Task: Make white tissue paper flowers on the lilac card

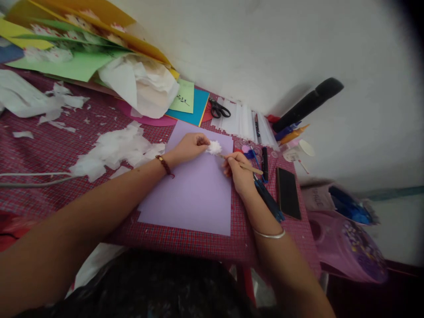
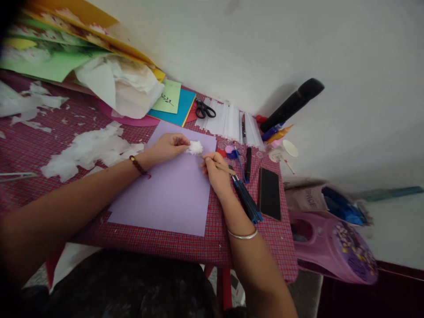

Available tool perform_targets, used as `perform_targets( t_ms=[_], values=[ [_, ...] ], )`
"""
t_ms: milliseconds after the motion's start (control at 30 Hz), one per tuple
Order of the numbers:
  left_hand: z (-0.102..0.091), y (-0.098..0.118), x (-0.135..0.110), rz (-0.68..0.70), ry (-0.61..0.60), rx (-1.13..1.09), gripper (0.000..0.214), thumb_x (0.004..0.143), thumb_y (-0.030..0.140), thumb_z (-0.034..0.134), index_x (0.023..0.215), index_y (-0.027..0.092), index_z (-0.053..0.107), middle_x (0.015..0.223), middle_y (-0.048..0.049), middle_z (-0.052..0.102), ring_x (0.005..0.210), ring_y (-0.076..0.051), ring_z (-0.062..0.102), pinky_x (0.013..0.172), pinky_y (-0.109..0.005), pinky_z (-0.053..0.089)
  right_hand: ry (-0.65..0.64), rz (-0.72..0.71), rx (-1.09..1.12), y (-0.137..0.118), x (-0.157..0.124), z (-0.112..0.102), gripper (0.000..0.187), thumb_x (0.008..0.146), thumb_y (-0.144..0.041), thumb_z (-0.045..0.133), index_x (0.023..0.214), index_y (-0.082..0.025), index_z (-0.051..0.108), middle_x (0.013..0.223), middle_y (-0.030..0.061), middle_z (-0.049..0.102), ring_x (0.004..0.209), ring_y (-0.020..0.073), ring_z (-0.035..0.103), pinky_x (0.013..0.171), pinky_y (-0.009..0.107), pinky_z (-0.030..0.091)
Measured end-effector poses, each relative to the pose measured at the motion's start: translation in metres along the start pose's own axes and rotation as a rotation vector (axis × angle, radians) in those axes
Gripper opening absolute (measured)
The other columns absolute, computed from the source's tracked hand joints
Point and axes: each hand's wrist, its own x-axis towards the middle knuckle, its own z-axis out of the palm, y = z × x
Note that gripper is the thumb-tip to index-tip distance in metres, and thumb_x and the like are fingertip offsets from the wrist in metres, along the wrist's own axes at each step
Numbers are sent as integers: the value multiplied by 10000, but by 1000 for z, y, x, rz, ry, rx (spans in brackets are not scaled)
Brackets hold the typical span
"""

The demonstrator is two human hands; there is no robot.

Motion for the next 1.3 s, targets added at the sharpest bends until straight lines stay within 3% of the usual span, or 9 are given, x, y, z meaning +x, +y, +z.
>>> perform_targets(
  t_ms=[200,333,467,600,700,833,967,1133,1300],
  values=[
    [0,-5,0,18,37,20,113,759,165,572,830,150,659,816,-42,699,743,-143,631,705,-277,514,22,-16,21,-6,0,-2,112,835,-302,540,792,-218,600,515,-77,527,400,79,429,392,199,331],
    [-1,-4,-3,145,132,209,292,845,203,528,1113,146,628,1128,-112,687,1010,-206,647,892,-371,530,80,-36,60,-7,-2,-4,116,852,-305,537,816,-218,606,509,-79,525,398,77,427,385,195,320],
    [2,7,-11,295,-94,509,578,862,218,571,1422,151,443,1495,-170,457,1396,-288,415,1167,-478,333,147,-13,79,-7,-1,-6,118,842,-310,551,817,-211,610,547,-67,559,426,78,458,403,197,348],
    [2,15,-19,323,-243,602,532,877,240,587,1400,214,496,1579,-146,348,1456,-328,321,1186,-531,272,145,22,72,-6,2,-8,132,839,-328,550,823,-212,609,553,-61,564,439,88,473,425,212,370],
    [-6,10,-17,298,-36,406,419,889,266,573,1307,231,563,1470,-125,487,1361,-270,448,1122,-463,376,109,40,59,-4,2,-8,143,849,-341,548,836,-212,609,562,-56,575,448,97,484,443,225,383],
    [-21,-3,-4,12,351,-14,196,854,266,573,1015,178,644,1049,-82,668,949,-173,623,866,-323,500,74,45,14,-3,0,-7,163,873,-353,531,852,-214,614,604,-46,602,486,106,516,479,236,404],
    [-27,-3,2,-165,360,-244,112,820,258,583,768,165,616,761,-11,627,703,-109,567,730,-257,471,92,14,-62,-1,-3,-6,138,890,-322,522,903,-230,624,684,-34,639,574,127,566,558,260,440],
    [-32,0,6,-249,414,-446,89,781,258,630,752,175,614,762,-6,639,699,-96,590,731,-243,496,133,-4,-114,2,-4,-7,132,896,-305,522,953,-250,627,775,-13,682,711,170,630,654,298,479],
    [-59,-9,24,-394,421,-716,196,826,368,587,715,210,555,734,-40,628,777,-151,642,755,-292,547,122,33,-69,1,-3,-7,141,889,-334,524,945,-253,626,776,-3,678,735,185,644,688,322,508]
  ],
)
